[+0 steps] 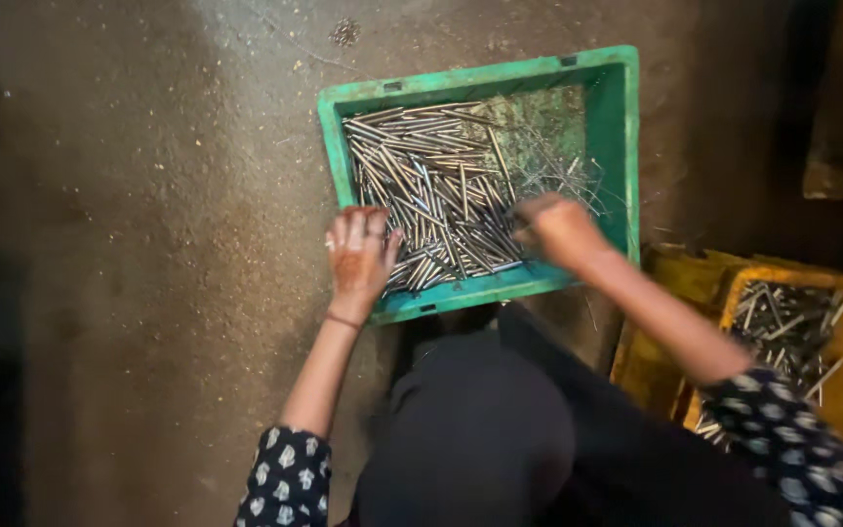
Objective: The person repeatedly scoops small metal rods from a green crate and transfers them into a yellow crate. The hands move the rods in handfuls, occasionally shaking the green crate to redistribute the contents. The task continues throughout the clip with no visible change in the overall quantity of rods.
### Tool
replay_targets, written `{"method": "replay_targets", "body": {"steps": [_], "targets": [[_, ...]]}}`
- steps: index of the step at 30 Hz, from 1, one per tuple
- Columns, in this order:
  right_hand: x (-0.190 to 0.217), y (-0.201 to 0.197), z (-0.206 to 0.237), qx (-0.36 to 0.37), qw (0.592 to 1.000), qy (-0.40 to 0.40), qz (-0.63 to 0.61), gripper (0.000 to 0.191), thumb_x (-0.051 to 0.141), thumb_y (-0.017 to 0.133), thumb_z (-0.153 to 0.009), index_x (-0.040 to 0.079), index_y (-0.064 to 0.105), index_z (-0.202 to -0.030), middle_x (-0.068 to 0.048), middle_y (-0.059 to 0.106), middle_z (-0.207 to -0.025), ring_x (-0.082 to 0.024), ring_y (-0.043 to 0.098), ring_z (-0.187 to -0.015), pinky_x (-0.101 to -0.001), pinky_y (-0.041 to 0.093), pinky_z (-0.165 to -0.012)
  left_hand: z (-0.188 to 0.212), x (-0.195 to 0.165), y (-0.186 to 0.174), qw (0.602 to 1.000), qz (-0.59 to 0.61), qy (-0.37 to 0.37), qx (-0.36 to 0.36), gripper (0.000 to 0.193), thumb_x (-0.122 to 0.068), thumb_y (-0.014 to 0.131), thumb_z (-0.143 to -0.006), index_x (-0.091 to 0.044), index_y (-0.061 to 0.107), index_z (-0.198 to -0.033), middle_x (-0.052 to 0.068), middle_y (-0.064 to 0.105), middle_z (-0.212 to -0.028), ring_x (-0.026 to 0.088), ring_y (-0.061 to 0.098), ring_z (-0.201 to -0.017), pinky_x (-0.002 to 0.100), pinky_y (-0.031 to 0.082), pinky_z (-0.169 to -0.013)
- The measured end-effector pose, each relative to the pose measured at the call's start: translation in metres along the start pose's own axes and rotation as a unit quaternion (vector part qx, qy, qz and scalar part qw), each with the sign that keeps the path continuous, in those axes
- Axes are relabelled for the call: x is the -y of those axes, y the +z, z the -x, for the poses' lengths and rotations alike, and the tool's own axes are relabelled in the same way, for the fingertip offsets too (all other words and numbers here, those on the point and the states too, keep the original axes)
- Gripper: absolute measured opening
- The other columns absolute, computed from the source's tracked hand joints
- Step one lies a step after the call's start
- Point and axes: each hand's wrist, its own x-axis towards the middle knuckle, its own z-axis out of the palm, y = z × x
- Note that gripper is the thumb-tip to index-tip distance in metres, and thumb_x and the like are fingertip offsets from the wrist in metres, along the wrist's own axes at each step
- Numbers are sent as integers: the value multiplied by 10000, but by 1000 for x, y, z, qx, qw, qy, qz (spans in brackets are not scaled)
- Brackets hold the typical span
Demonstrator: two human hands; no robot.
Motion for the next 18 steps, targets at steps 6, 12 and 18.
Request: {"method": "replay_targets", "body": {"steps": [6, 12, 18], "targets": [[-27, -84, 27, 39, 983, 136, 115, 289, 186, 737, -895, 80, 722, -1163, -189, 715, -1037, -397, 672, -1003, -491, 559, -853, -37, -23, 27, 978, -123, 149, 78, 198, -190, 597, -919, -148, 663, -1101, 71, 608, -1105, 282, 553, -1145, 461, 454, -978], [-7, -15, 16, -25, 998, 31, -41, 362, 113, 739, -838, 64, 719, -1196, -181, 720, -1089, -376, 680, -1026, -457, 557, -913, -73, -5, 65, 964, -158, 178, 122, 66, -223, 520, -915, -213, 585, -912, 42, 583, -976, 236, 546, -958, 403, 451, -807], [46, 86, 3, -71, 983, 106, -131, 557, 153, 821, -794, -1, 619, -1289, -223, 642, -1271, -410, 613, -1171, -456, 512, -1012, -80, 6, 73, 909, -253, 293, 156, 72, -273, 542, -857, -204, 525, -843, 19, 581, -973, 216, 553, -997, 367, 482, -743]]}}
